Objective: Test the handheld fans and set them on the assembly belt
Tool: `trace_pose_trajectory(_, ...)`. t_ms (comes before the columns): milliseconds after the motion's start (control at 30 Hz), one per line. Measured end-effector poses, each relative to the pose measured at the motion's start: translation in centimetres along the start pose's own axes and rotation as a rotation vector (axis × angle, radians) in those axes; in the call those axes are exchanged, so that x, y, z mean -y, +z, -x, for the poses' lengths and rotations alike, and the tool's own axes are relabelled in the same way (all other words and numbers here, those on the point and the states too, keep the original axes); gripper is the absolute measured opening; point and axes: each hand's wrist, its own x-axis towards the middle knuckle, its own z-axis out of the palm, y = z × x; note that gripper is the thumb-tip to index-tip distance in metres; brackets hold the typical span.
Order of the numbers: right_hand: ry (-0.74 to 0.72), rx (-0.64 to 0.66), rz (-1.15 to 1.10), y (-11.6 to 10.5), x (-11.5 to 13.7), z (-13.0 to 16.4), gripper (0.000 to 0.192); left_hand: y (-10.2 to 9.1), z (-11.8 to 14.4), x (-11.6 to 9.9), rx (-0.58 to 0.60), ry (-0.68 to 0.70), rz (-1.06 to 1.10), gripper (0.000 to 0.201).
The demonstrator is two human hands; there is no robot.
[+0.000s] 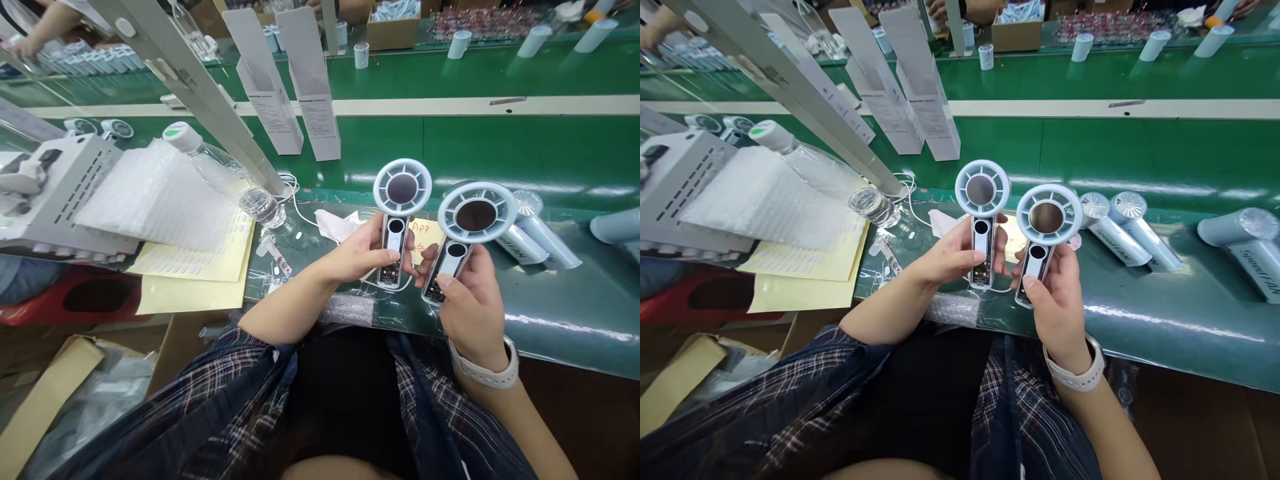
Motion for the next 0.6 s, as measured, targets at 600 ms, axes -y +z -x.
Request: trace_pose_trajectory(600,0.196,-0.008,-0.17,0.1,-0.1,-0.3,0.044,-0.4,-0.6,1.1,-0.089,-0.026,0.057,0.064)
